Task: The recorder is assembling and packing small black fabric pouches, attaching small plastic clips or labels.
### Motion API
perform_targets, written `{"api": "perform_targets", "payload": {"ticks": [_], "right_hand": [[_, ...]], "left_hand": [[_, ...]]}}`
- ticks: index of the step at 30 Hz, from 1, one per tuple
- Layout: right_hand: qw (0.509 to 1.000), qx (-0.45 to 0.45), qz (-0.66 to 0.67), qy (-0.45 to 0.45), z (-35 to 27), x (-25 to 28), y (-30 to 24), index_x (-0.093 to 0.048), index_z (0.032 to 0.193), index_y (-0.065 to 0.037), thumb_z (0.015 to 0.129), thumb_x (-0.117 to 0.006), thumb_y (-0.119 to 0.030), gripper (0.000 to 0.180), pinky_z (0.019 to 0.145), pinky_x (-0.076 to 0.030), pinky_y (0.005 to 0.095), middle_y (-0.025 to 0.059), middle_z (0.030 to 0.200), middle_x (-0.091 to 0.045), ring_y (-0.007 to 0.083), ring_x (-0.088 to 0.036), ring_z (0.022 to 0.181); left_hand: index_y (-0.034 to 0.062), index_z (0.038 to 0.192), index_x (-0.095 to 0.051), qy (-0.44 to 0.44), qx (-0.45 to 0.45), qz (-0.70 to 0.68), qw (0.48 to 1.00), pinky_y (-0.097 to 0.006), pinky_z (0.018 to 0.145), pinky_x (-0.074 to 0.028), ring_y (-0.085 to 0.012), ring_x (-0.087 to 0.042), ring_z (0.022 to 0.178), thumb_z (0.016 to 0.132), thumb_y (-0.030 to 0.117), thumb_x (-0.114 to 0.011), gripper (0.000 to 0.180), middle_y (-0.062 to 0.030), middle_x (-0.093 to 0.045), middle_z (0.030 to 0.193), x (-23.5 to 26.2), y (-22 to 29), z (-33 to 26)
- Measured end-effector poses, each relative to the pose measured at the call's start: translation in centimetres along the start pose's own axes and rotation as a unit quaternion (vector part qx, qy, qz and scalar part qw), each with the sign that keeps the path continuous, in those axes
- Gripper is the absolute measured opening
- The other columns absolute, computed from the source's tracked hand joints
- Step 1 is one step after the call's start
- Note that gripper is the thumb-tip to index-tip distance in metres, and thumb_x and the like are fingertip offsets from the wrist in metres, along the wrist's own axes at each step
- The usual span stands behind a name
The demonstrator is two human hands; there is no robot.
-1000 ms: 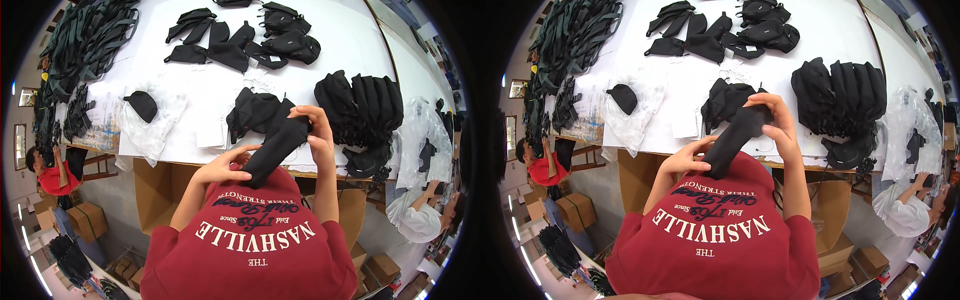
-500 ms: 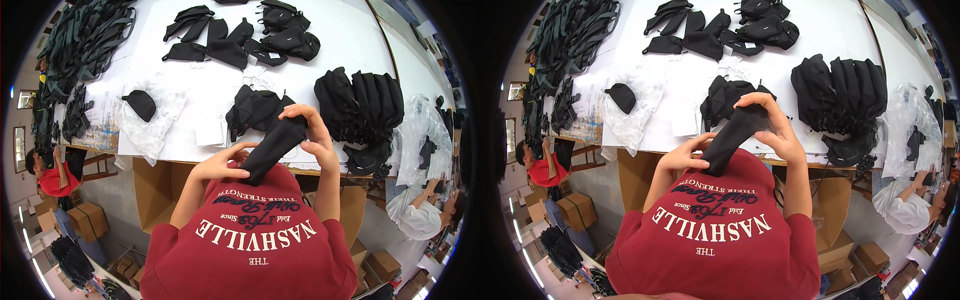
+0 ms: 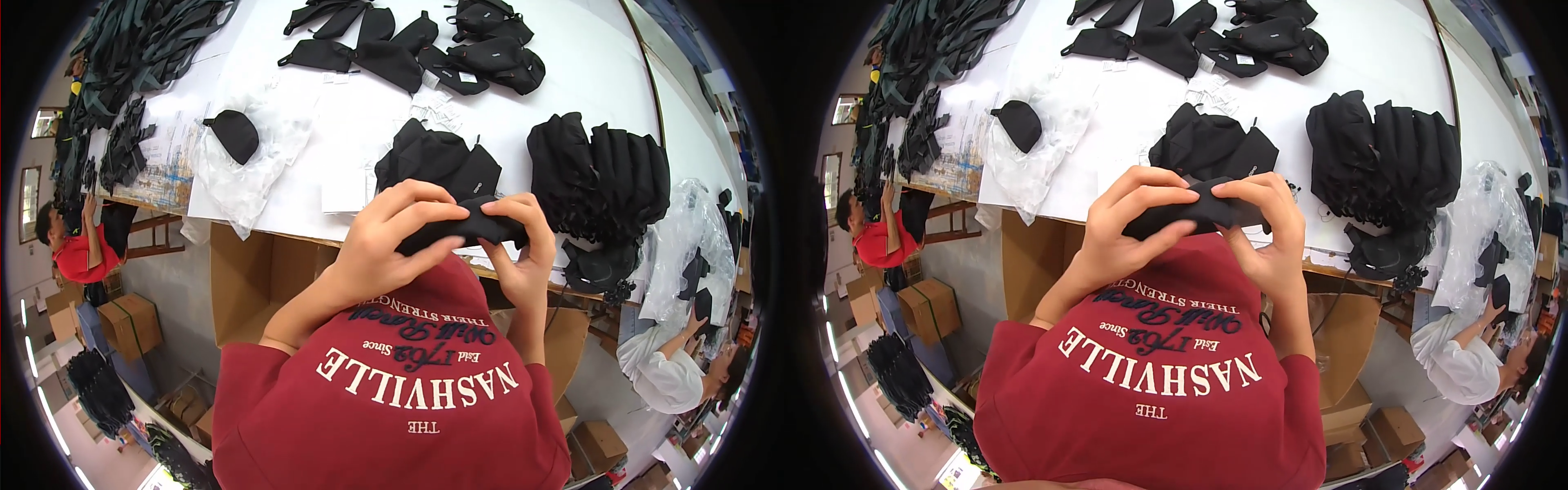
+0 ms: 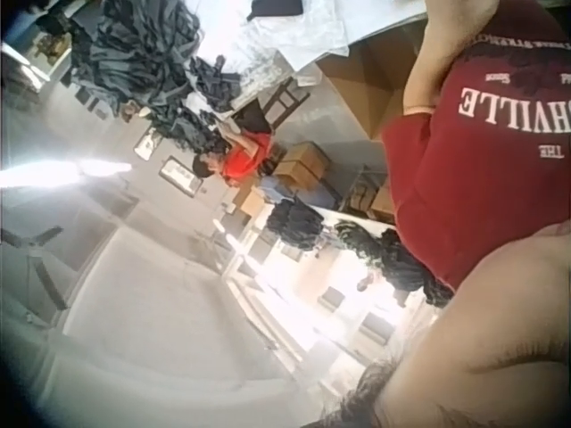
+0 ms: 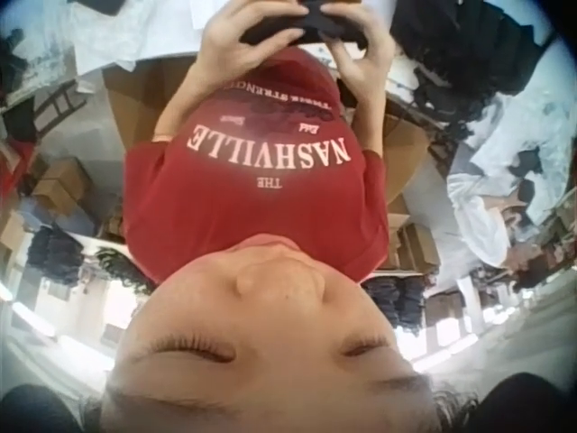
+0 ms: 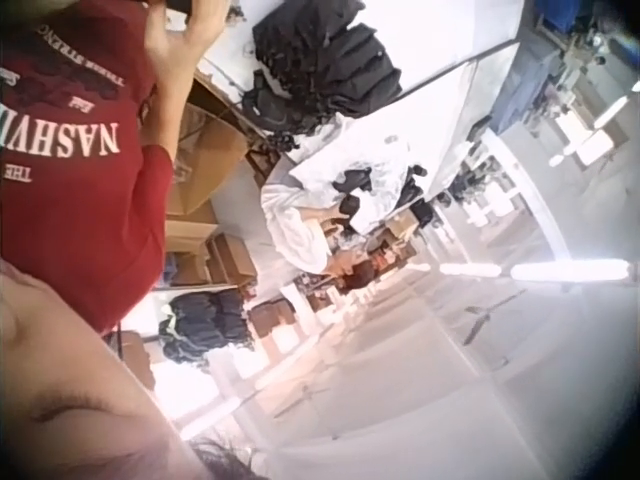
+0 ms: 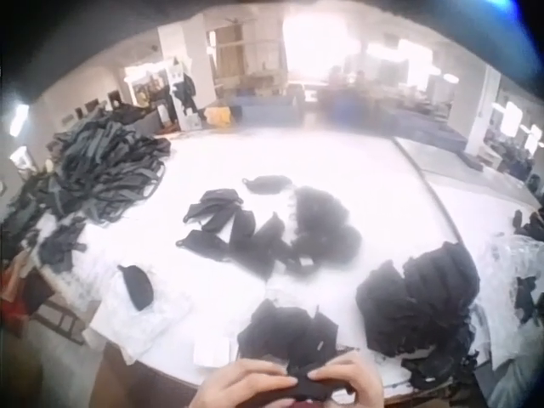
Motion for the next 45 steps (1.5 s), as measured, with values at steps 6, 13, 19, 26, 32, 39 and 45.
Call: {"api": "perform_targets", "payload": {"ticks": [6, 13, 19, 26, 32, 39, 45], "right_hand": [[0.998, 0.04, -0.044, 0.005, -0.4, 0.3, -1.6, -0.065, 0.093, -0.003, 0.059, -0.074, -0.001, 0.036, 0.068, -0.043, 0.0255, 0.0093, 0.086, -0.057, 0.0177, -0.055, 0.077], [0.989, 0.103, -0.098, 0.03, -0.7, 0.6, -2.8, -0.066, 0.086, -0.003, 0.055, -0.073, 0.0, 0.032, 0.063, -0.043, 0.0259, 0.0075, 0.082, -0.057, 0.0178, -0.055, 0.072], [0.975, 0.165, -0.142, 0.053, -0.8, 0.6, -3.7, -0.07, 0.085, -0.011, 0.046, -0.074, -0.005, 0.04, 0.058, -0.04, 0.0295, 0.0027, 0.081, -0.056, 0.0197, -0.051, 0.071], [0.971, 0.179, -0.149, 0.058, -1.0, 0.4, -3.8, -0.07, 0.085, -0.013, 0.044, -0.075, -0.007, 0.041, 0.058, -0.041, 0.0305, 0.0026, 0.082, -0.055, 0.0206, -0.05, 0.072], [0.969, 0.181, -0.161, 0.054, -1.0, 0.2, -3.7, -0.069, 0.084, -0.012, 0.044, -0.075, -0.007, 0.041, 0.059, -0.041, 0.0306, 0.003, 0.082, -0.055, 0.0208, -0.05, 0.072], [0.973, 0.164, -0.156, 0.051, -0.6, -0.3, -3.8, -0.069, 0.082, -0.012, 0.045, -0.074, -0.005, 0.037, 0.058, -0.041, 0.0305, 0.0026, 0.082, -0.056, 0.0207, -0.05, 0.071], [0.976, 0.143, -0.153, 0.059, -0.5, -0.3, -3.3, -0.068, 0.081, -0.011, 0.047, -0.073, -0.004, 0.035, 0.058, -0.04, 0.0302, 0.0028, 0.08, -0.056, 0.0203, -0.05, 0.07]], "left_hand": [[0.006, 0.091, -0.067, 0.017, -0.015, -0.011, 1.0, -0.028, 0.065, -0.048, -0.0193, -0.06, 0.079, 0.067, 0.0, -0.075, 0.026, -0.0066, -0.061, 0.092, 0.1, 0.7, -0.3], [0.0051, 0.091, -0.069, -0.021, 0.023, -0.034, 0.999, -0.029, 0.073, -0.05, -0.019, -0.062, 0.085, 0.068, -0.001, -0.073, 0.024, -0.0085, -0.061, 0.096, 0.6, 2.1, 0.4], [0.0044, 0.084, -0.064, -0.048, 0.016, -0.031, 0.998, -0.029, 0.07, -0.047, -0.0183, -0.057, 0.08, 0.068, 0.001, -0.072, 0.018, -0.0058, -0.058, 0.091, 0.6, 2.2, 0.8], [0.0035, 0.081, -0.063, -0.057, 0.052, -0.113, 0.991, -0.028, 0.073, -0.046, -0.0178, -0.056, 0.082, 0.068, -0.001, -0.068, 0.015, -0.0059, -0.058, 0.09, 0.4, 1.4, 0.7], [0.0028, 0.079, -0.062, -0.042, 0.06, -0.105, 0.992, -0.028, 0.071, -0.046, -0.0175, -0.056, 0.081, 0.067, -0.001, -0.067, 0.013, -0.0055, -0.058, 0.089, 0.5, 1.6, 0.7], [0.004, 0.077, -0.063, -0.026, 0.069, -0.091, 0.993, -0.027, 0.069, -0.045, -0.0164, -0.056, 0.078, 0.067, -0.001, -0.068, 0.013, -0.0039, -0.059, 0.086, 0.6, 1.0, 0.4], [0.0022, 0.077, -0.066, -0.045, 0.093, -0.073, 0.992, -0.028, 0.077, -0.045, -0.0172, -0.058, 0.084, 0.067, -0.001, -0.065, 0.011, -0.0074, -0.061, 0.089, 0.7, 0.8, 0.4]]}}
Point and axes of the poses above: each hand's wrist, its own z-axis towards the middle knuckle, its own x-axis out of the back of the hand, y = z × x, the point moved 7 cm from there along z, towards the middle knuckle
